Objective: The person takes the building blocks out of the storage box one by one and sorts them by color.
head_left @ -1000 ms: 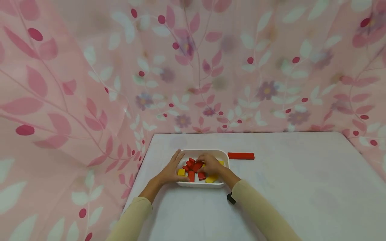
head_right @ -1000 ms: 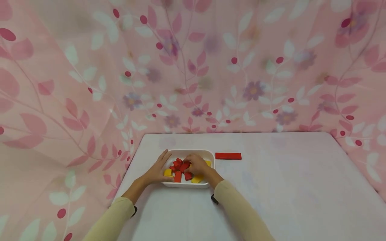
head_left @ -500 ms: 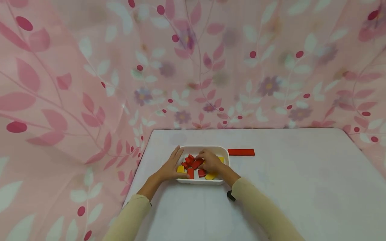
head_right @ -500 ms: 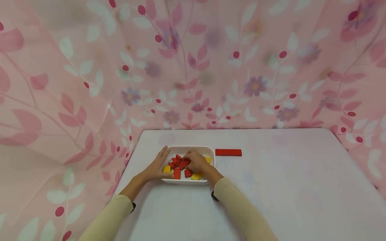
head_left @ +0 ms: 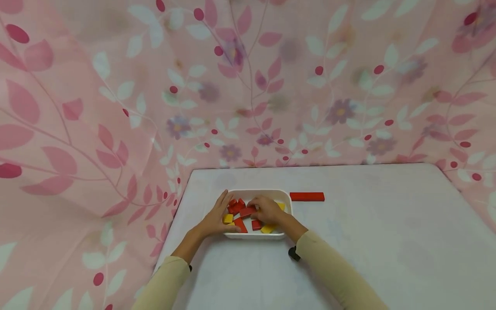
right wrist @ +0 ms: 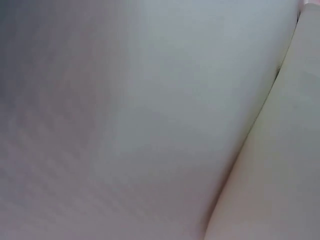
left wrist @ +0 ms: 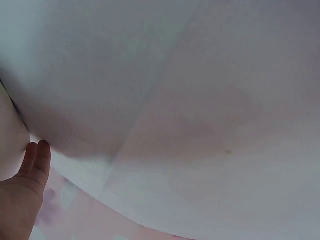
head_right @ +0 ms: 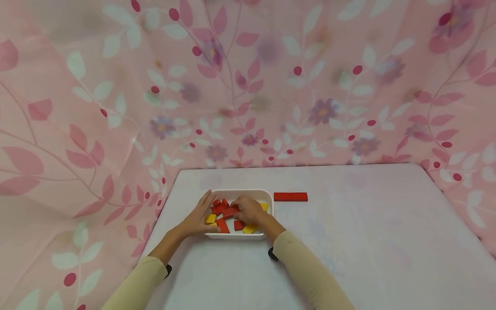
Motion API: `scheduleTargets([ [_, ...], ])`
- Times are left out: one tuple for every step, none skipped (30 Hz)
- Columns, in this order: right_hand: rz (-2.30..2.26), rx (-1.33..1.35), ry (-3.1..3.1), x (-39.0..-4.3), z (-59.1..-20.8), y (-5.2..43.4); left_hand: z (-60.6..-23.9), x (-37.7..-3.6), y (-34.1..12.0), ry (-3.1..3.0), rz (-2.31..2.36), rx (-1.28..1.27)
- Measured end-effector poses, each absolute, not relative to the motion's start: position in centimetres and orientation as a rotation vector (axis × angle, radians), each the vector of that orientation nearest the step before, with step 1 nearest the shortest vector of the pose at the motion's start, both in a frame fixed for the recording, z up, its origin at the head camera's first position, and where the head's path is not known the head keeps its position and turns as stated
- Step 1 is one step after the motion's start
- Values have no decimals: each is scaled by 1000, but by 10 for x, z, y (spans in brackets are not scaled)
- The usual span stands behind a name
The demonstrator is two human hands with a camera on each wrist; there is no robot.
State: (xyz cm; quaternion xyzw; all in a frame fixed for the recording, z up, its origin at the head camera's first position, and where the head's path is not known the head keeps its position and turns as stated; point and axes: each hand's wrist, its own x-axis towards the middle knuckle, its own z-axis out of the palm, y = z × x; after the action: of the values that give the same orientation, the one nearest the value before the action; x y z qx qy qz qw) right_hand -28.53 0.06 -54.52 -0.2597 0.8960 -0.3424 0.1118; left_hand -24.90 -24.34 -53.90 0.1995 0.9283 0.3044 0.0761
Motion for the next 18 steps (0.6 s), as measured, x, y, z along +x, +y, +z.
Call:
scheduleTargets([
  [-1021,-755,2625,-286,-544,1,-539,-249,-244,2785,911,605],
  [-1040,-750,2615,-286,-544,0,-539,-250,-244,2785,906,607],
  [-1065,-740,2603,-286,-543,0,-539,-250,-244,2786,897,609],
  [-1084,-730,2593,-286,-542,1,-539,-251,-244,2785,894,611],
  [-1110,-721,2580,-285,-542,1,-539,-251,-244,2783,897,609],
  [-1137,-712,2568,-285,-541,1,-539,-251,-244,2784,898,605],
  [-1167,-709,2552,-285,-541,1,-540,-251,-244,2786,897,598],
  [-1192,-709,2538,-286,-541,1,-540,-251,-244,2789,897,594],
  [-1222,-708,2518,-286,-541,0,-540,-252,-245,2790,904,592],
  [-1239,-715,2504,-286,-541,0,-541,-251,-245,2790,913,589],
  [-1262,-722,2485,-286,-541,0,-541,-251,-246,2791,914,586],
  [-1273,-731,2475,-286,-542,0,-541,-251,-246,2792,910,585],
  [-1276,-738,2469,-286,-542,0,-541,-251,-246,2792,905,586],
  [-1281,-738,2462,-286,-542,0,-541,-250,-246,2789,906,586],
  [-1287,-735,2455,-286,-542,0,-541,-250,-246,2786,913,588],
  [-1287,-735,2458,-286,-542,-1,-541,-250,-246,2786,913,589],
  [-1297,-729,2456,-285,-541,-1,-541,-250,-245,2785,914,589],
  [-1297,-729,2469,-286,-541,-1,-540,-250,-245,2786,921,593],
])
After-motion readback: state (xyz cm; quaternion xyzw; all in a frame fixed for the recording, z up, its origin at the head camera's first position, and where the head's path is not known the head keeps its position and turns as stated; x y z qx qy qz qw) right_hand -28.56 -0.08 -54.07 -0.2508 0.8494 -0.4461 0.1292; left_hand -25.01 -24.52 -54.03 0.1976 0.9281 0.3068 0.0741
